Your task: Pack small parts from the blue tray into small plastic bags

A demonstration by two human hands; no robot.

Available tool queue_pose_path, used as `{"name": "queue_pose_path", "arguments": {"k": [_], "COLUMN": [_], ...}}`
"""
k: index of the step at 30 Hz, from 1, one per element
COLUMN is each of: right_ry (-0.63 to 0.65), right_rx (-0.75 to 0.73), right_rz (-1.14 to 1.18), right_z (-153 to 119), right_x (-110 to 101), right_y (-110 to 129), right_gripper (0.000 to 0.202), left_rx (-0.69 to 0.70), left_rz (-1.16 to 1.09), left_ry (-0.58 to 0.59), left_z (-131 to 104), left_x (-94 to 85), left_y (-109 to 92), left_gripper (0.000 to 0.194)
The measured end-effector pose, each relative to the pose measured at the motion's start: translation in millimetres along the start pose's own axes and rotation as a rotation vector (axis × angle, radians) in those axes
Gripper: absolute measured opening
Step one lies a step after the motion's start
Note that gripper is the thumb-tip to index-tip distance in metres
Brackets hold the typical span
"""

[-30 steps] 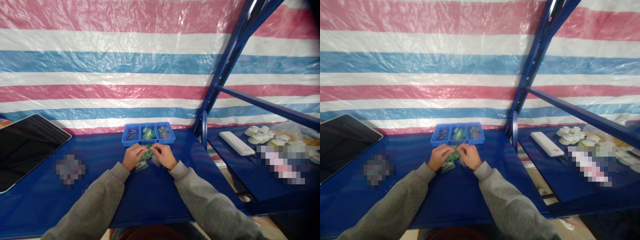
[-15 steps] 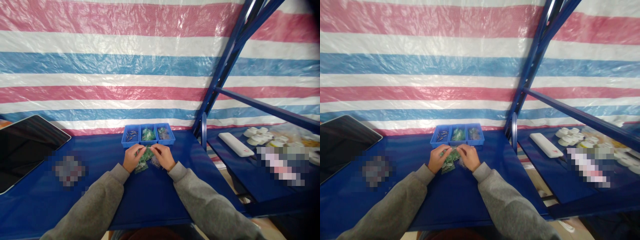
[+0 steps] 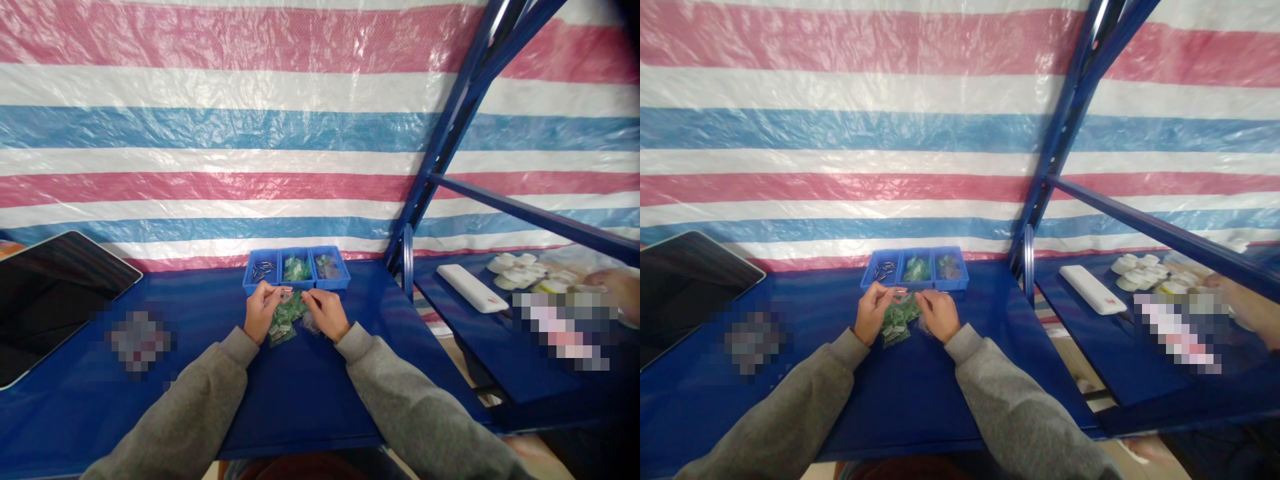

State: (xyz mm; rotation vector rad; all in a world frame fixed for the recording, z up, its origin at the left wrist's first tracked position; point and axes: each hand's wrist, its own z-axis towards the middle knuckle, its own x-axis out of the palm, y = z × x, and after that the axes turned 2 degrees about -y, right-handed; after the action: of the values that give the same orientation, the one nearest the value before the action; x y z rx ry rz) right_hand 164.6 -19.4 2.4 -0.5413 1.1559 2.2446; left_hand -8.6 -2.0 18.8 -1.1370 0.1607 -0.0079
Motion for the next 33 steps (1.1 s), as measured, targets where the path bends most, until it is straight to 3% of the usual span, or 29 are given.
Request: {"name": "queue_pose_path", "arguments": {"k": [8,13,17,22,27,33], "right_ry": [-0.005,-0.018,-0.038,-0.059,-0.061,-0.001], "right_rx": [-0.012,-0.010,-0.006,-0.004,-0.016,-0.055], "right_rz": [0.001,0.012,0.006,0.010,0.069,0.099], "right_z": [0.3,0.5,0.5,0.5,-0.2,-1.6], "right_x": [-0.7,-2.0,-3.0,-4.2,-4.8,-3.4], "right_y": [0.9,1.5,1.5,2.6,4.9,5.7], "right_gripper": [0.037,0.036,0.036,0.036,0.031,0.026], "left_rx": [0.046,0.141,0.315,0.462,0.505,0.560], "left_rz": [0.055,0.335,0.511,0.571,0.541,0.508], "left_ry": [0.066,0.164,0.205,0.183,0.113,0.138], "left_z": [0.1,1.0,0.7,1.5,2.0,1.8], "left_x": [1.4,-0.4,-1.4,-3.9,-5.0,-4.2], "left_y": [3.6,8.4,10.3,12.0,10.7,7.5], "left_gripper": [0.016,0.019,0.025,0.022,0.013,0.010]}}
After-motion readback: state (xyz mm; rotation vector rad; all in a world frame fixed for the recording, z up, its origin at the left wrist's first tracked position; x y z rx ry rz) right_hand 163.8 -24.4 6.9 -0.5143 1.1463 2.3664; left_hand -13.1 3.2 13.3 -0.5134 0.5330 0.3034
